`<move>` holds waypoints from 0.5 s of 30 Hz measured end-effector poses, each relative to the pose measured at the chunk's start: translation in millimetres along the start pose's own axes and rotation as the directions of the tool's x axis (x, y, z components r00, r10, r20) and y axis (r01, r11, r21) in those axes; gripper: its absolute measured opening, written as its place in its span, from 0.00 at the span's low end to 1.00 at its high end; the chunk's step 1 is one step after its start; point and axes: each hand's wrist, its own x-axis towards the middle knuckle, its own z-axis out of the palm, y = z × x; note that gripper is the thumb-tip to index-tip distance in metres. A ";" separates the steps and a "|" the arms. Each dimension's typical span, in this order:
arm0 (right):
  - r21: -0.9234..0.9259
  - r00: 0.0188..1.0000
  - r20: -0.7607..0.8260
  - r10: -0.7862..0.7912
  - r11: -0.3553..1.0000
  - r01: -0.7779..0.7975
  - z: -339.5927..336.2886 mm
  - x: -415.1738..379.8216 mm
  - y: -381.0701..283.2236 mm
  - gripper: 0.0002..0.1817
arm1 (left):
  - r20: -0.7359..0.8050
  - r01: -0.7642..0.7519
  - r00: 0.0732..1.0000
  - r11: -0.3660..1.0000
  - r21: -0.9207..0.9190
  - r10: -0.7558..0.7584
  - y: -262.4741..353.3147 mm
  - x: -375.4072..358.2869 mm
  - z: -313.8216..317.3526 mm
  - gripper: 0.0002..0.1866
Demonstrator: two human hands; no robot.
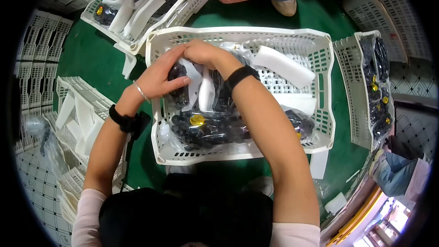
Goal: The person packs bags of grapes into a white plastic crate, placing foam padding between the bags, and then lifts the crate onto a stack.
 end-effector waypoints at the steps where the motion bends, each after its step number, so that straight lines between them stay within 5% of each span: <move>1: -0.211 0.987 -0.096 -0.133 0.971 0.110 -4.2 1.2 1.6 0.17 | 0.062 0.058 0.996 0.998 0.005 -0.059 -4.1 2.0 1.7 0.34; 2: -0.423 0.949 -0.158 -0.272 0.887 0.184 -9.0 1.0 3.0 0.18 | 0.121 0.120 0.985 0.993 0.011 -0.120 -8.6 5.3 3.8 0.36; 3: -0.620 0.898 -0.175 -0.403 0.754 0.218 -7.5 -7.2 0.4 0.19 | 0.131 0.184 0.967 0.953 0.241 -0.220 -8.9 12.9 5.9 0.38; 5: -0.677 0.854 -0.291 -0.431 0.724 0.134 -14.3 -43.9 -18.3 0.18 | 0.168 0.403 0.838 0.797 0.450 -0.519 -5.0 35.4 14.0 0.37; 6: -0.770 0.789 -0.313 -0.528 0.628 0.114 -23.9 -57.8 -21.9 0.17 | 0.172 0.409 0.827 0.784 0.468 -0.535 -14.2 43.7 19.3 0.38; 8: -0.781 0.770 -0.400 -0.497 0.625 -0.002 -50.5 -86.6 -15.8 0.19 | 0.191 0.400 0.819 0.778 0.485 -0.541 -26.9 57.0 23.5 0.40; 11: -0.670 0.851 -0.498 -0.166 0.697 -0.256 -63.3 -114.6 21.9 0.33 | 0.159 0.416 0.821 0.765 0.493 -0.549 -22.7 60.1 23.1 0.41; 14: -0.388 0.833 -0.528 -0.164 0.919 -0.065 -42.5 -98.1 95.8 0.49 | 0.204 0.345 0.848 0.800 0.491 -0.490 -37.3 54.6 23.7 0.42; 15: -0.464 0.838 -0.529 -0.137 0.873 -0.150 -20.7 -101.3 75.3 0.48 | 0.218 0.359 0.832 0.795 0.489 -0.510 -30.8 52.6 18.1 0.41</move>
